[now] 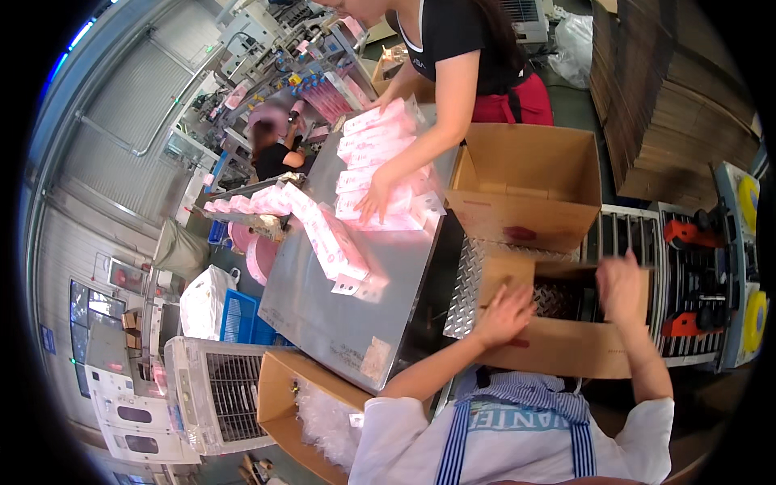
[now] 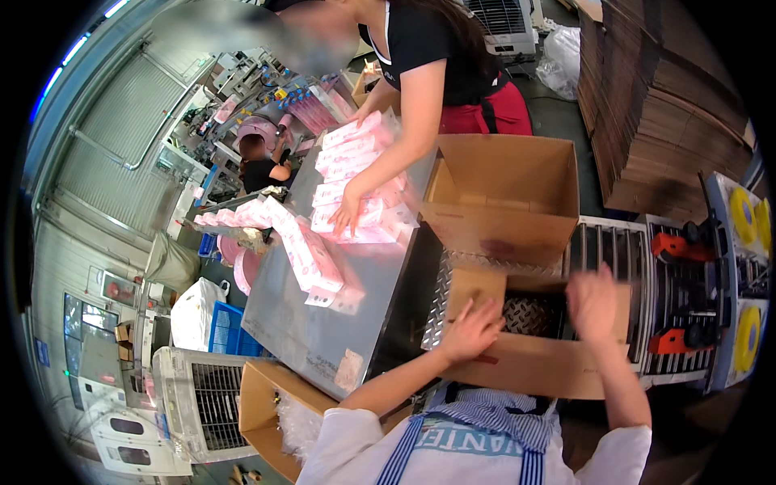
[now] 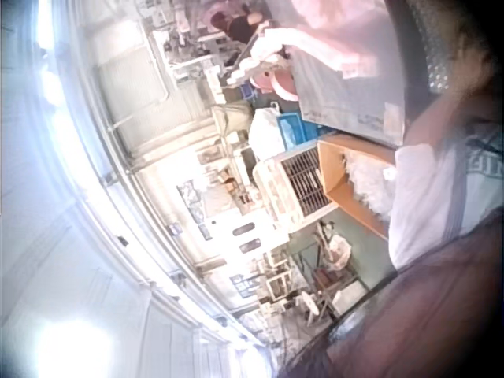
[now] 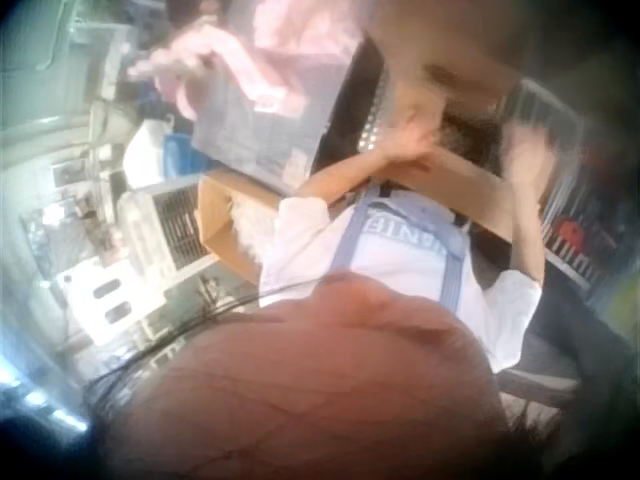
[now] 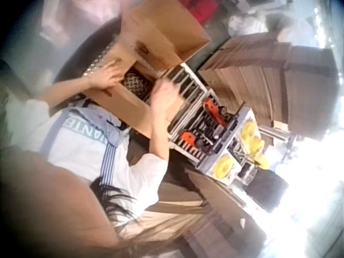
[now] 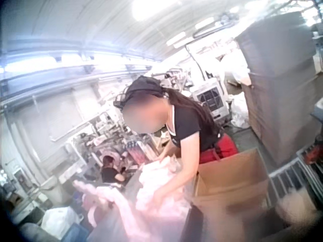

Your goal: The person packs pink rectangular packages into cardboard boxes on a metal table. They arrange the items, close the box flaps, and move the boxes to a conveyor belt where they are sealed with tape. The person also handles bubble wrap and interacts with a machine control panel.

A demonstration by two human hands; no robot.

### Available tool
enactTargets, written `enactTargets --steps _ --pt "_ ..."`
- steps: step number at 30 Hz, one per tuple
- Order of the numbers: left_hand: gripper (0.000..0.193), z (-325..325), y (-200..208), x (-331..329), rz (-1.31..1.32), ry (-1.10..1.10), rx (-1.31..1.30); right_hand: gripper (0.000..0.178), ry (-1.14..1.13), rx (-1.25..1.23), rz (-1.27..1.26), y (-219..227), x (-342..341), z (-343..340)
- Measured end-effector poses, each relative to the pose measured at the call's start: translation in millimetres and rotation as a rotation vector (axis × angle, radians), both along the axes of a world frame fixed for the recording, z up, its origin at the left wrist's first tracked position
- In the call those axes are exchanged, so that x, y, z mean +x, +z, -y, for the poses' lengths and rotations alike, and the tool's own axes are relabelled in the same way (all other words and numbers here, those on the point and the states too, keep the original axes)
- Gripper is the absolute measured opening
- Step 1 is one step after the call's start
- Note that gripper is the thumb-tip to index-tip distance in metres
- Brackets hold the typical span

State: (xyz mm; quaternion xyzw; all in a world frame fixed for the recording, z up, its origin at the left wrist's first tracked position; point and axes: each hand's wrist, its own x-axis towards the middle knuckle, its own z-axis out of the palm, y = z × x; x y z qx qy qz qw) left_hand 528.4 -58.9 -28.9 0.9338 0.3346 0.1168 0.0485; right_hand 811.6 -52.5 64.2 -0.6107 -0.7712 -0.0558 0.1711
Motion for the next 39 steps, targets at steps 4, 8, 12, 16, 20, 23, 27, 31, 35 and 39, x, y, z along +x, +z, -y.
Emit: enactTargets --steps 4,8,12,16,20,23,27,31,35,39 --pt "0.063 6.7 21.2 5.6 0.019 0.281 -0.151 0.014 0.066 -0.137 -0.235 -43.0 -5.3 50.4" --pt "0.074 -34.0 -0.9 -72.6 -0.173 0.662 -0.273 0.026 -0.569 -0.125 -0.964 -93.5 85.3 35.8" --pt "0.068 -46.6 -49.0 -161.9 0.187 1.024 -0.609 0.055 -0.786 -0.535 -0.931 -265.5 111.0 94.3" --pt "0.069 -40.8 -46.4 -88.7 0.483 0.87 -0.926 0.049 -0.678 -0.601 -1.215 -193.4 146.2 115.2" --pt "0.071 -25.1 -27.6 -5.3 1.297 0.529 -1.577 0.039 -0.431 -0.455 -1.166 -6.3 164.0 91.2" --pt "0.071 -40.2 -38.1 -26.8 0.747 0.571 -1.152 0.041 -0.215 -0.376 -0.842 -3.2 137.5 75.8" --pt "0.076 -57.5 38.1 -73.6 0.737 0.712 -1.507 0.039 0.477 -0.476 -0.517 45.5 -31.8 29.6" --pt "0.081 -51.9 66.6 -129.4 0.883 0.645 -1.566 0.074 -0.533 -0.115 0.01 -14.9 8.3 37.0" --pt "0.064 -20.6 9.2 -78.7 0.186 0.906 -0.784 0.053 -0.79 -0.619 -0.394 -78.8 79.0 68.4" --pt "0.057 -8.9 -96.1 -128.4 0.804 0.817 -1.23 0.03 -0.757 -0.513 -0.578 -110.1 161.1 109.8"
